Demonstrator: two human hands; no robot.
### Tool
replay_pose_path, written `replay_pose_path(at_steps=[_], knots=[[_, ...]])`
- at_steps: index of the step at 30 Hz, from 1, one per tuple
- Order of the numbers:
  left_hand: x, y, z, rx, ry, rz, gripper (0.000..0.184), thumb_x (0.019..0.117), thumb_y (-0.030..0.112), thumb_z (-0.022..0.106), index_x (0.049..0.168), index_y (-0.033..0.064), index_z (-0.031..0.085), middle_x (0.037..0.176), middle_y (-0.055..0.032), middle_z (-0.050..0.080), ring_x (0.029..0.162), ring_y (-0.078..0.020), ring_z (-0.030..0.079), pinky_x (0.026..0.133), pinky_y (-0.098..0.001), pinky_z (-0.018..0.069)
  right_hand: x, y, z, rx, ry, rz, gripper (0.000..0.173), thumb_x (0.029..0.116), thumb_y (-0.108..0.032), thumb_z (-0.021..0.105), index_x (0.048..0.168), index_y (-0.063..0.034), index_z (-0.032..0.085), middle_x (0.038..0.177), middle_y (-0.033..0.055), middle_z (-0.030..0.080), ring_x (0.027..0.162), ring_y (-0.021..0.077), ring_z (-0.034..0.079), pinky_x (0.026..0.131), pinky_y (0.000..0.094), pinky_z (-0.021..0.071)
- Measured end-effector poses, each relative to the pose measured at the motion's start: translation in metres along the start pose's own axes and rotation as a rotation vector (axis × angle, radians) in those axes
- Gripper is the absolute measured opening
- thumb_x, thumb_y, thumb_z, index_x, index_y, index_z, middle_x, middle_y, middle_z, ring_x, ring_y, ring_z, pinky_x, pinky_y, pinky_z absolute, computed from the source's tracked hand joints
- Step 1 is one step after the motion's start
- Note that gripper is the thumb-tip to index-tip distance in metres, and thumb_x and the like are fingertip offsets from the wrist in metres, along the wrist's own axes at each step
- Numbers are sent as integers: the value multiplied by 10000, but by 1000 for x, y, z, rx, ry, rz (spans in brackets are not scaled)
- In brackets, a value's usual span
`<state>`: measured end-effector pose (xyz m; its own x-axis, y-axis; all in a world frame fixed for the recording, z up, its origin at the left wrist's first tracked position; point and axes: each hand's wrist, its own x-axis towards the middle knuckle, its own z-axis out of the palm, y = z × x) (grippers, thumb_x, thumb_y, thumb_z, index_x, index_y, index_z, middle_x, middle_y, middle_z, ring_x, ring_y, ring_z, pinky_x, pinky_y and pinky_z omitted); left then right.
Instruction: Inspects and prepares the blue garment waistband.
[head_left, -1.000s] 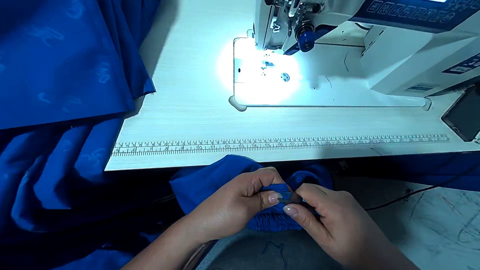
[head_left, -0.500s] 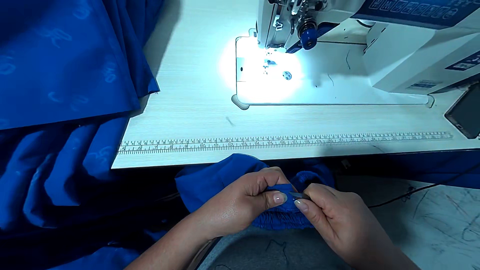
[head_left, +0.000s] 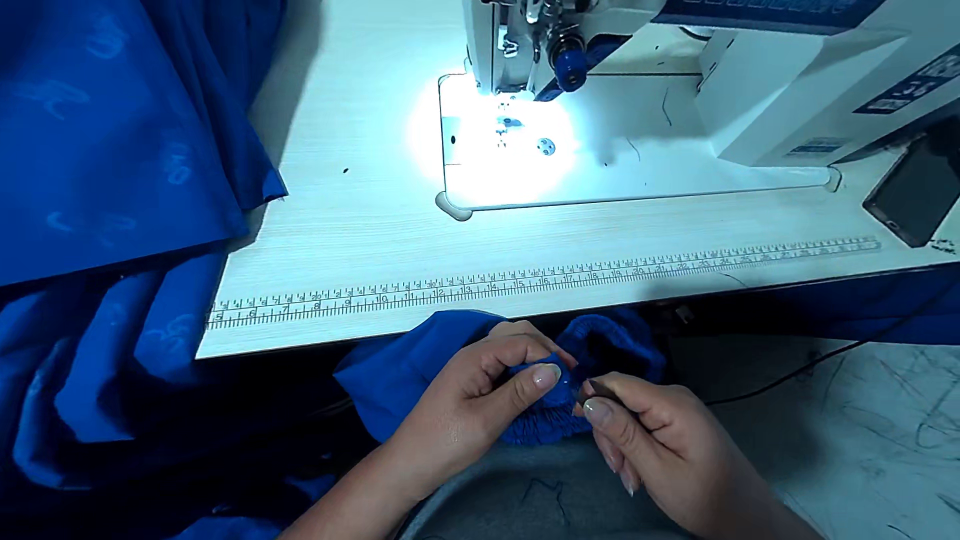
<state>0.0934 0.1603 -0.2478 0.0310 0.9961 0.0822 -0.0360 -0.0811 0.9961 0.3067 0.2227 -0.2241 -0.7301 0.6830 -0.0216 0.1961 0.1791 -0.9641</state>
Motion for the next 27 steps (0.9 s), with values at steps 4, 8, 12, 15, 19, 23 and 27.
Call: replay_pose_path(at_steps=[4, 8, 12, 15, 19, 23, 27], knots=[[0, 3, 2, 111, 15, 33, 258, 1041, 323, 559, 915, 158, 711, 1084, 49, 691, 1097, -65, 627, 925, -212, 524, 1, -1, 1, -19, 2, 7, 306, 1086, -307, 489, 959, -94, 668, 647, -83, 593, 542, -56, 568, 498, 99, 495], [0, 1, 5, 129, 35, 41, 263, 1043, 336, 555, 920, 168, 715, 1077, 59, 691, 1088, -56, 626, 915, -202, 519, 1, -2, 0, -98, 2, 9, 307, 1081, -309, 494, 960, -95, 678, 632, -78, 577, 532, -61, 544, 490, 91, 467], [-1, 0, 4, 151, 37, 56, 268, 1051, 347, 544, 922, 175, 703, 1092, 64, 689, 1101, -58, 626, 929, -210, 523, 1, -3, -1, -147, -8, 23, 312, 1081, -324, 487, 978, -103, 682, 624, -78, 564, 525, -59, 531, 477, 94, 450], [-1, -1, 5, 156, 49, 58, 264, 1049, 345, 547, 918, 180, 706, 1088, 66, 688, 1101, -62, 625, 930, -218, 522, 1, -2, -1, -129, -7, 27, 308, 1082, -315, 486, 987, -96, 681, 628, -76, 564, 524, -61, 530, 475, 90, 446], [-1, -2, 7, 260, 79, 125, 267, 1050, 345, 546, 911, 180, 703, 1105, 79, 684, 1125, -47, 615, 972, -228, 516, 1, -3, -1, -210, 10, 61, 319, 1083, -335, 470, 966, -118, 672, 613, -80, 548, 505, -52, 521, 462, 103, 445], [-3, -8, 11, 462, 123, 254, 263, 1060, 333, 528, 914, 181, 686, 1139, 112, 687, 1219, -33, 559, 1108, -363, 369, 1, 0, 0, -380, 34, 46, 323, 1076, -340, 456, 974, -131, 681, 601, -74, 550, 500, -21, 526, 463, 136, 443], [-5, -5, 11, 362, 94, 129, 285, 1048, 341, 539, 874, 181, 699, 1109, 102, 699, 1156, -21, 599, 1033, -267, 454, 2, 9, 6, -387, 73, -69, 335, 1080, -316, 456, 950, -95, 673, 606, -42, 559, 513, 7, 536, 481, 159, 454]])
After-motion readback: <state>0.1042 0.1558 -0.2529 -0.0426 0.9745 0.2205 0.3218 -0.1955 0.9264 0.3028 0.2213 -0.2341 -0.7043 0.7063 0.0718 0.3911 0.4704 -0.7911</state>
